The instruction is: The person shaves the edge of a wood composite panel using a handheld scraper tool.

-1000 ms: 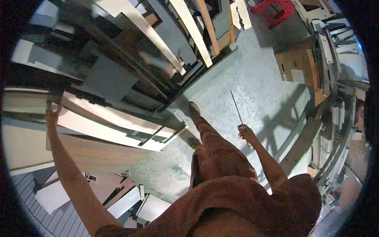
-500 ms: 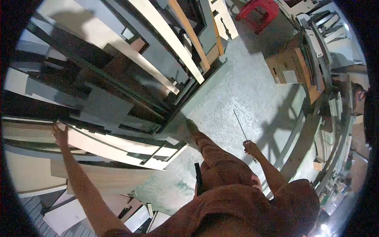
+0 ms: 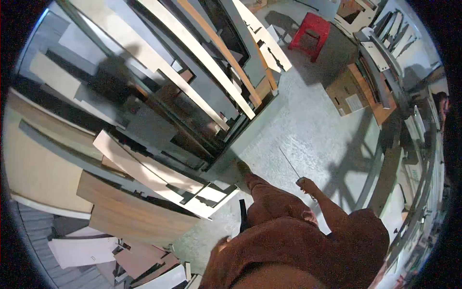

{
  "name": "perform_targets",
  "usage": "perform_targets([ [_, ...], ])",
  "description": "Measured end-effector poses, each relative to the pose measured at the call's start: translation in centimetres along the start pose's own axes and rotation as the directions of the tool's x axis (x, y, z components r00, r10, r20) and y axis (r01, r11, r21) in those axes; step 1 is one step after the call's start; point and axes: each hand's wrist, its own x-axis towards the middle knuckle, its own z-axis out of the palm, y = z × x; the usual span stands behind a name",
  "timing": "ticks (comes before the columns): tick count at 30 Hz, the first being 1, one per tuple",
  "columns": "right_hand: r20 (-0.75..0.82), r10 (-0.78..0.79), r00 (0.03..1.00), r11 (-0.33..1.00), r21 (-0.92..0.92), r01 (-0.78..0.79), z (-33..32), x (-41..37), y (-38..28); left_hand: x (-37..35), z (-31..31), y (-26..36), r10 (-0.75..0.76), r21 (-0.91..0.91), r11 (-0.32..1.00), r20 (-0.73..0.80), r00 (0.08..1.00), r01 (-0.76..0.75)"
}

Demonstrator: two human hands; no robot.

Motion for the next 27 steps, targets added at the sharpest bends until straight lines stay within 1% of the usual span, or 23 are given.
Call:
perform_targets([
  [1, 0.003, -0.015, 1.000, 1.000, -0.012, 0.015, -0.5, -0.9, 0.5, 0.2, 3.2, -2.6, 0.029, -0.037, 0.999, -0.070, 0.997, -0.031],
  [2, 0.018, -0.031, 0.999, 0.999, -0.025, 0.031, -0.6, -1.8, 1.5, 0.8, 6.1, -5.1, 0.006, -0.024, 1.000, -0.129, 0.992, -0.009],
  [3, 0.054, -0.057, 0.997, 0.995, -0.080, 0.061, -0.6, 0.2, 5.2, 1.3, 7.8, -7.0, -0.014, -0.025, 1.000, -0.194, 0.981, 0.010],
  [4, 0.071, -0.073, 0.995, 0.993, -0.085, 0.079, -0.7, -0.2, 5.2, 1.5, 9.1, -8.4, -0.043, -0.023, 0.999, -0.247, 0.968, 0.038],
  [5, 0.069, -0.096, 0.993, 0.958, -0.263, 0.111, -1.1, -0.9, 5.5, 2.0, 10.3, -9.6, -0.064, -0.017, 0.998, -0.291, 0.954, 0.062],
  [6, 0.063, -0.118, 0.991, 0.893, -0.430, 0.134, -1.4, -1.9, 5.5, 2.3, 11.0, -10.6, -0.078, -0.013, 0.997, -0.331, 0.940, 0.078],
  [7, 0.100, -0.262, 0.960, 0.830, -0.484, 0.277, -1.7, -0.7, 7.9, 2.4, 11.1, -11.0, -0.085, -0.007, 0.996, -0.367, 0.926, 0.089],
  [8, 0.097, -0.268, 0.959, 0.831, -0.480, 0.281, -1.7, -1.1, 8.5, 2.5, 11.1, -11.3, -0.076, -0.009, 0.997, -0.394, 0.916, 0.079],
  [10, -0.008, -0.133, 0.991, 0.932, -0.341, 0.123, -1.7, -1.1, 8.9, 2.3, 10.4, -11.0, -0.040, -0.035, 0.999, -0.423, 0.905, 0.028],
  [11, 0.010, -0.166, 0.986, 0.947, -0.279, 0.162, -2.0, -2.1, 8.2, 1.8, 10.1, -10.5, -0.020, -0.051, 0.999, -0.434, 0.901, -0.002],
  [14, -0.028, -0.207, 0.978, 0.950, -0.244, 0.195, -2.2, -3.0, 7.8, 0.0, 7.9, -7.9, 0.072, -0.156, 0.974, -0.473, 0.878, -0.164],
  [15, -0.031, -0.182, 0.983, 0.969, -0.177, 0.174, -2.3, -3.5, 7.5, -0.5, 7.5, -7.1, 0.100, -0.189, 0.958, -0.488, 0.867, -0.217],
  [16, -0.034, -0.184, 0.982, 0.969, -0.173, 0.176, -2.6, -3.4, 7.6, -0.1, 7.6, -6.6, 0.104, -0.184, 0.958, -0.489, 0.866, -0.219],
  [17, -0.035, -0.172, 0.985, 0.970, -0.179, 0.163, -2.9, -3.3, 7.7, 1.9, 8.2, -7.7, 0.062, -0.504, 0.796, -0.485, 0.872, -0.336],
  [18, -0.036, -0.159, 0.987, 0.972, -0.184, 0.149, -3.1, -3.1, 7.7, 4.2, 8.9, -8.8, 0.024, -0.750, 0.519, -0.466, 0.885, -0.409],
  [19, -0.036, -0.158, 0.987, 0.973, -0.178, 0.150, -3.3, -2.8, 7.9, 5.0, 8.9, -8.3, 0.040, -0.726, 0.553, -0.466, 0.884, -0.408],
  [20, -0.061, -0.275, 0.960, 0.945, -0.201, 0.258, -3.5, -1.3, 9.5, 4.6, 8.6, -6.8, 0.078, -0.452, 0.834, -0.471, 0.879, -0.316],
  [21, -0.083, -0.386, 0.919, 0.905, -0.228, 0.359, -3.8, -0.6, 10.9, 4.3, 8.2, -5.3, 0.117, -0.204, 0.951, -0.455, 0.883, -0.231],
  [22, -0.081, -0.382, 0.921, 0.907, -0.225, 0.356, -4.4, -0.7, 11.4, 4.7, 8.3, -4.4, 0.123, -0.087, 0.980, -0.432, 0.894, -0.177],
  [24, -0.168, -0.575, 0.801, 0.818, -0.124, 0.562, -5.5, -0.4, 12.1, 6.0, 8.1, -2.4, 0.105, -0.007, 0.993, -0.399, 0.911, -0.118],
  [25, -0.184, -0.245, 0.952, 0.967, 0.019, 0.253, -5.9, 0.1, 11.8, 6.6, 8.0, -1.3, 0.093, 0.018, 0.995, -0.387, 0.917, -0.094],
  [26, -0.175, -0.246, 0.953, 0.967, 0.020, 0.253, -6.4, 0.9, 13.0, 7.3, 7.8, -0.2, 0.084, 0.040, 0.996, -0.374, 0.923, -0.074],
  [27, -0.204, -0.343, 0.917, 0.939, -0.096, 0.330, -7.2, 2.0, 15.2, 8.1, 7.5, 1.2, 0.086, 0.068, 0.995, -0.365, 0.927, -0.066],
])
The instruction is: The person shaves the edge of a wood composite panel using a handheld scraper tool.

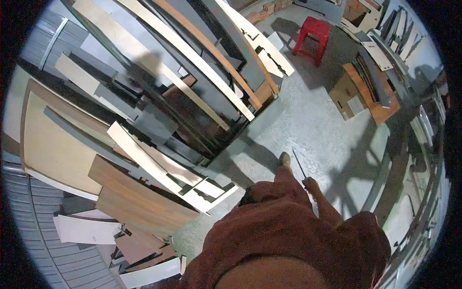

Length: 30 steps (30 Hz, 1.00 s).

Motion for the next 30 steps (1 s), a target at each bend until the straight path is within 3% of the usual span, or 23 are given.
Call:
perform_targets([
  [3, 0.015, 0.334, 0.942, 0.928, 0.172, -0.332, -4.9, -0.1, -3.7, 3.9, -0.5, 3.7, 0.053, 0.063, 0.997, -0.012, 0.999, -0.052],
  [4, 0.007, 0.362, 0.932, 0.914, 0.192, -0.357, -6.1, 0.5, -3.1, 5.8, -1.3, 5.4, 0.104, 0.069, 0.993, -0.038, 0.994, -0.101],
  [7, -0.056, 0.191, 0.980, 0.975, 0.128, -0.183, -8.0, 4.3, 6.2, 7.6, -7.6, 15.7, 0.342, -0.015, 0.938, -0.105, 0.934, -0.345],
  [8, -0.071, 0.124, 0.990, 0.990, 0.081, -0.118, -9.0, 5.7, 8.3, 9.9, -8.4, 17.7, 0.509, -0.147, 0.830, -0.195, 0.838, -0.538],
  [9, -0.018, 0.498, 0.867, 0.855, 0.175, -0.488, -11.3, 5.5, 4.9, 12.3, -9.0, 18.9, 0.640, -0.242, 0.663, -0.308, 0.704, -0.708],
  [10, -0.005, 0.484, 0.875, 0.864, 0.159, -0.477, -13.0, 6.5, 4.0, 13.2, -10.0, 22.0, 0.481, -0.373, 0.733, -0.307, 0.821, -0.569],
  [11, 0.033, 0.551, 0.834, 0.790, 0.300, -0.535, -14.6, 7.1, 4.5, 13.6, -11.4, 25.8, 0.316, -0.496, 0.761, -0.278, 0.907, -0.418],
  [12, 0.078, 0.610, 0.789, 0.688, 0.441, -0.576, -15.7, 8.4, 4.8, 11.6, -14.4, 31.3, 0.408, -0.342, 0.798, -0.300, 0.862, -0.497],
  [13, 0.073, 0.603, 0.795, 0.693, 0.446, -0.566, -16.6, 9.5, 4.0, 9.7, -16.5, 35.8, 0.501, -0.178, 0.807, -0.298, 0.812, -0.563],
  [14, 0.015, 0.486, 0.874, 0.777, 0.450, -0.440, -17.4, 10.0, 3.5, 10.0, -16.3, 37.3, 0.390, -0.423, 0.773, -0.272, 0.880, -0.473],
  [15, -0.044, 0.358, 0.933, 0.844, 0.442, -0.303, -18.1, 10.3, 2.9, 10.7, -15.9, 38.1, 0.398, -0.423, 0.768, -0.274, 0.876, -0.481],
  [16, -0.061, 0.391, 0.918, 0.832, 0.449, -0.325, -18.8, 11.3, 1.4, 11.6, -15.2, 38.6, 0.386, -0.370, 0.810, -0.246, 0.889, -0.454],
  [18, -0.050, 0.387, 0.921, 0.836, 0.441, -0.327, -19.1, 13.6, 0.0, 12.7, -13.8, 38.9, 0.320, -0.224, 0.909, -0.165, 0.933, -0.351],
  [19, -0.028, 0.386, 0.922, 0.835, 0.435, -0.337, -19.2, 14.8, -1.1, 13.5, -12.7, 37.4, 0.492, -0.107, 0.853, -0.163, 0.855, -0.511],
  [20, -0.005, 0.280, 0.960, 0.856, 0.453, -0.248, -19.1, 15.5, -1.5, 12.6, -12.4, 38.0, 0.352, -0.145, 0.917, -0.154, 0.923, -0.373],
  [21, 0.038, 0.390, 0.920, 0.839, 0.397, -0.372, -18.9, 16.7, -2.6, 13.1, -11.3, 36.4, 0.476, -0.020, 0.877, -0.112, 0.873, -0.481],
  [23, 0.094, 0.417, 0.904, 0.771, 0.490, -0.407, -18.2, 17.8, -4.2, 13.6, -10.1, 34.4, 0.269, -0.034, 0.962, -0.032, 0.963, -0.270],
  [25, 0.188, 0.196, 0.963, 0.786, 0.557, -0.268, -17.9, 20.0, -2.9, 19.2, -5.6, 28.5, 0.076, 0.070, 0.995, -0.001, 0.997, -0.075],
  [26, 0.217, 0.015, 0.976, 0.737, 0.657, -0.157, -17.2, 23.2, 2.4, 20.2, -6.3, 26.8, 0.192, 0.025, 0.981, 0.073, 0.979, -0.194],
  [27, 0.118, 0.290, 0.950, 0.790, 0.530, -0.307, -15.1, 22.8, 5.4, 21.9, -7.4, 25.7, 0.406, 0.169, 0.891, 0.116, 0.906, -0.421],
  [28, -0.024, 0.191, 0.981, 0.955, 0.236, -0.180, -15.9, 22.8, 1.8, 23.2, -8.6, 24.8, 0.610, 0.323, 0.712, 0.154, 0.777, -0.623],
  [29, -0.116, 0.046, 0.992, 0.993, -0.100, -0.058, -16.7, 22.7, -1.6, 24.1, -10.2, 24.5, 0.769, 0.448, 0.490, 0.182, 0.613, -0.748],
  [30, -0.193, -0.053, 0.980, 0.927, -0.375, -0.023, -17.2, 22.4, -4.4, 25.2, -12.5, 25.6, 0.442, 0.289, 0.834, 0.159, 0.883, -0.470],
])
